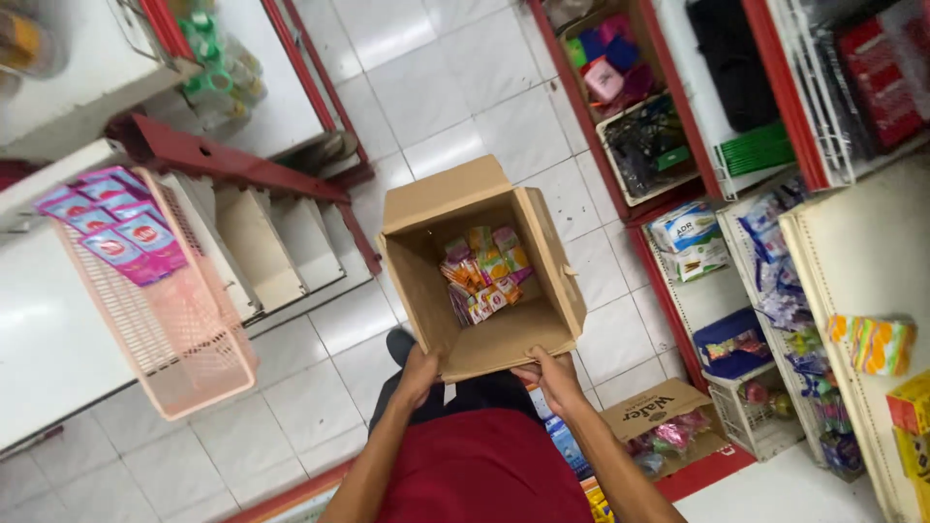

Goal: Unpack various grocery items from a cardboard box and sort them into plastic baskets on a store shelf.

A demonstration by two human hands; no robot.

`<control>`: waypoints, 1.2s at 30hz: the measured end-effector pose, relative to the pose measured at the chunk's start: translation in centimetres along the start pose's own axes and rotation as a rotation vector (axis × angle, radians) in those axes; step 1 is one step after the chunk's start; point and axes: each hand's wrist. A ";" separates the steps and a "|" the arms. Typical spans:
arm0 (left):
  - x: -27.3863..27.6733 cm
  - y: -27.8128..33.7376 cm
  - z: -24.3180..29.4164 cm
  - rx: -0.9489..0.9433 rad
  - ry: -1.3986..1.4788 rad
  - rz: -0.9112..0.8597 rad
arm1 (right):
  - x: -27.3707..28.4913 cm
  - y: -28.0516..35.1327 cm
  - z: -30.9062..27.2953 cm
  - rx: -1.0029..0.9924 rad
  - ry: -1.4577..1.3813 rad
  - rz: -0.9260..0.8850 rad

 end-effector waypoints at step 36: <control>10.9 34.6 10.0 -0.301 -0.393 -0.059 | -15.6 -8.4 4.0 1.059 1.713 -0.176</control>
Point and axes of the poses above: each hand's wrist, its own y-axis away from the middle knuckle, its own x-axis out of the back of the hand, z = x × y, and after that the axes turned 5 degrees about z, right-handed
